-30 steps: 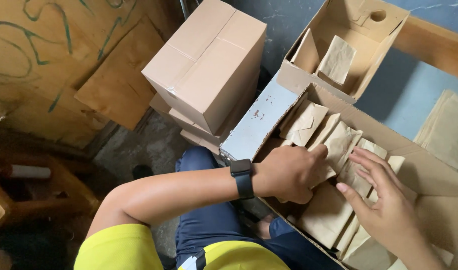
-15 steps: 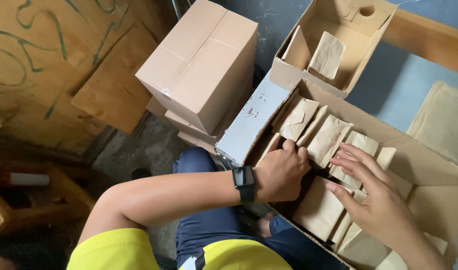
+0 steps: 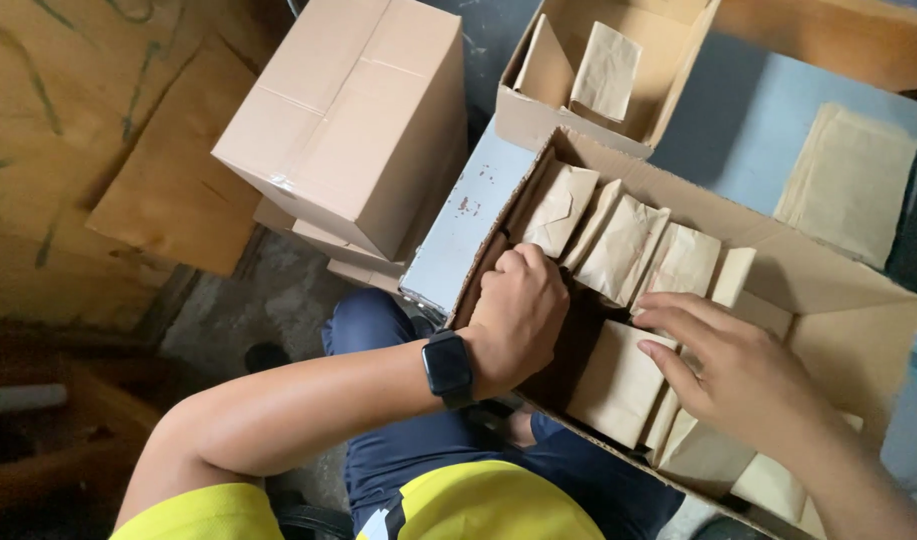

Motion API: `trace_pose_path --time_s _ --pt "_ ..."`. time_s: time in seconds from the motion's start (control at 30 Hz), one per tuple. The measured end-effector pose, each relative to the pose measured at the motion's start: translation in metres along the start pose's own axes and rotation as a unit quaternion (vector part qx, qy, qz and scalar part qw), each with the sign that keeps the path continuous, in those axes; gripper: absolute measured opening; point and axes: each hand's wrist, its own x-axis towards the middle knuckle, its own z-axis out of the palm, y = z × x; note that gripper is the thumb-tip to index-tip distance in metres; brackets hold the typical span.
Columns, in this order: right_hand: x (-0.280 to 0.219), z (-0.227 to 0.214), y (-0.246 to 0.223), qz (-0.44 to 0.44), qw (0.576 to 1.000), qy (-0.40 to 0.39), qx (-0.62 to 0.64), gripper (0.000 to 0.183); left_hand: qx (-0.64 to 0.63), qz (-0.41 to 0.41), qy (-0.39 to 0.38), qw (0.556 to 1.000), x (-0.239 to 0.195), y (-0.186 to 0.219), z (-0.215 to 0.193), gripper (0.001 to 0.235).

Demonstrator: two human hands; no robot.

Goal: Organizing and packing small paper bags into cardboard boxes.

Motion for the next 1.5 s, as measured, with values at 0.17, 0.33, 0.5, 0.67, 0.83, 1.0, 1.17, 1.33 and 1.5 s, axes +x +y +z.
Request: trace_pose_path --time_s 0.17,0.33,0.5,0.67,0.83,1.0,1.17,1.33,1.5 --pt "-0.012 -0.004 0.011 -0.036 0.988 -0.148 -0.036 0.029 -0.042 0.005 0.013 0.999 -0.008 -0.002 -0.017 0.041" --pt "-0.025 0.014 0.014 -0.093 0.98 -0.17 -0.047 0.044 -0.108 0.013 0.024 0.994 -0.01 -0.012 -0.027 0.049" --pt "-0.017 0.013 0.003 -0.115 0.957 -0.25 -0.096 0.045 -0.123 0.007 0.007 0.992 -0.008 -0.024 -0.03 0.042" --pt "-0.014 0.034 0.014 -0.11 0.958 -0.24 -0.113 0.04 -0.122 0.023 0.016 0.992 -0.014 -0.026 -0.028 0.032" --pt "-0.01 0.034 0.011 -0.112 0.96 -0.231 -0.112 0.031 -0.142 0.019 0.045 0.989 -0.015 -0.027 -0.025 0.028" --pt "-0.001 0.033 -0.008 -0.189 0.953 -0.163 -0.175 0.02 -0.156 0.016 0.03 0.987 -0.015 -0.026 -0.023 0.03" --pt "0.01 0.028 -0.018 -0.266 0.932 -0.154 -0.191 0.015 -0.164 0.027 0.024 0.986 -0.016 -0.028 -0.022 0.032" --pt "0.023 0.014 -0.04 -0.316 0.93 -0.072 -0.176 0.017 -0.175 0.052 0.028 0.983 -0.019 -0.036 -0.03 0.043" --pt "0.036 0.03 -0.039 -0.347 0.928 -0.04 -0.131 0.01 -0.246 0.084 0.05 0.964 -0.024 -0.046 -0.044 0.043"
